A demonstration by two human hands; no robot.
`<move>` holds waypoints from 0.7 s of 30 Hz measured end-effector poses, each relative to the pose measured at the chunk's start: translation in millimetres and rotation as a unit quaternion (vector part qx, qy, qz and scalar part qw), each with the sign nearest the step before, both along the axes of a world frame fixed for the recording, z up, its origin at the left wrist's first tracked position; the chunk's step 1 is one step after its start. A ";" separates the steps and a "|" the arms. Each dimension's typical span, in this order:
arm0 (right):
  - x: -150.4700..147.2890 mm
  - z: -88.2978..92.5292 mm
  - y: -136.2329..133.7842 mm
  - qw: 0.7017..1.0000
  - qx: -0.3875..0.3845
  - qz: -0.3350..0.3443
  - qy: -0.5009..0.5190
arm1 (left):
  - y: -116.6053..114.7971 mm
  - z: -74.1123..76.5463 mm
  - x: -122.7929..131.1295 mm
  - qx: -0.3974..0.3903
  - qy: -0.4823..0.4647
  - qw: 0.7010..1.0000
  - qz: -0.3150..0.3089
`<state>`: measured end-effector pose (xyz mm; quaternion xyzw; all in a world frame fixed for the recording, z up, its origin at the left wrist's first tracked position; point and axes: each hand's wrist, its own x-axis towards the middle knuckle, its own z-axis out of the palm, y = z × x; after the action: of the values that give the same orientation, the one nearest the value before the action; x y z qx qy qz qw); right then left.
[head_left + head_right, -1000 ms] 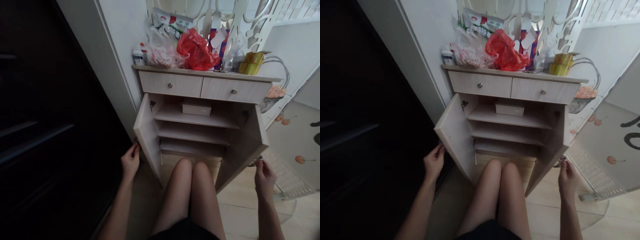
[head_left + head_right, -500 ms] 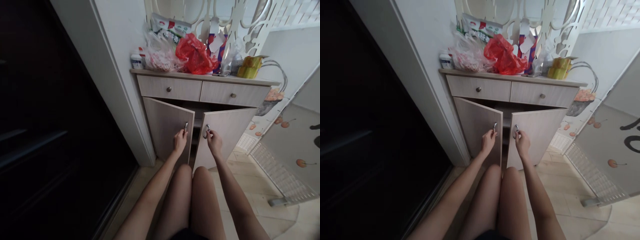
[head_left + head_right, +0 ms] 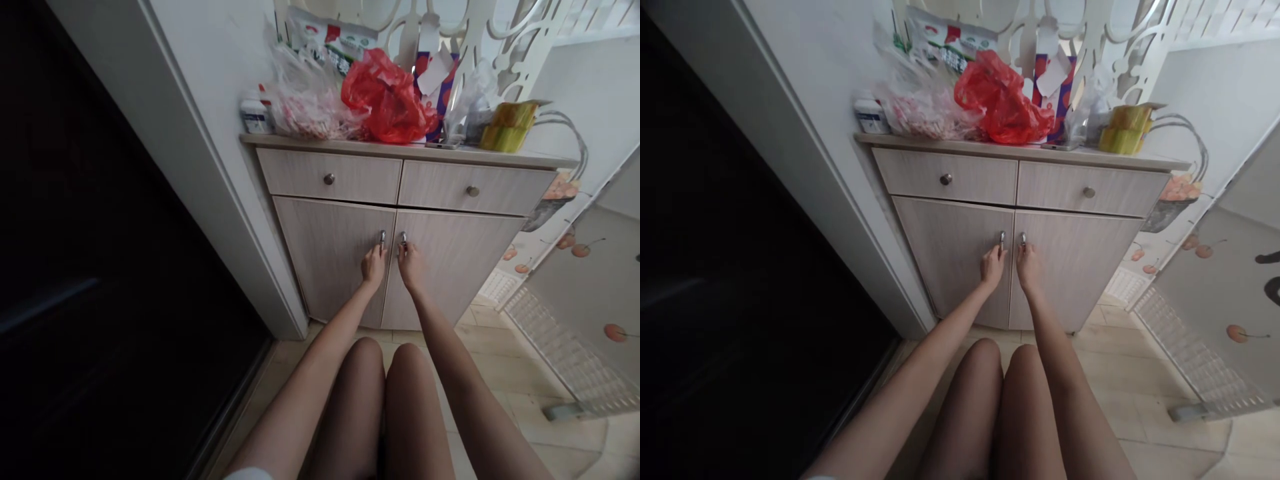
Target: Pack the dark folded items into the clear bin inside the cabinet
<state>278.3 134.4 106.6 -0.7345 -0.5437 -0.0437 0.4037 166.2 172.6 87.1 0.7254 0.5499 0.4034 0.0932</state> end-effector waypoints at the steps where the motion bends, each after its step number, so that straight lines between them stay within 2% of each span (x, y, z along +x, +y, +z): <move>1: 0.3 -0.6 3.7 1.000 -0.001 0.000 -0.001 | 3.5 -0.6 1.2 -0.001 0.004 1.000 -0.002; 7: -1.3 1.8 22.9 0.999 -0.020 -0.024 0.008 | 22.6 -2.0 10.1 0.004 -0.008 1.000 -0.006; 12: -1.2 0.4 28.4 0.999 -0.026 -0.021 0.033 | 28.1 -3.2 9.9 0.017 -0.016 1.000 -0.020; 17: 6.4 -17.5 36.4 0.994 0.015 0.036 0.106 | 34.6 -10.9 3.0 0.017 -0.035 0.997 -0.061; 21: 14.5 -38.8 46.4 0.970 0.121 0.135 0.162 | 41.7 -16.4 0.0 0.011 -0.027 0.996 -0.085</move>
<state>292.9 180.8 67.8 -0.5971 -0.5560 0.0649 0.5745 166.1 214.4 70.6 0.7591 0.4790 0.4200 0.1338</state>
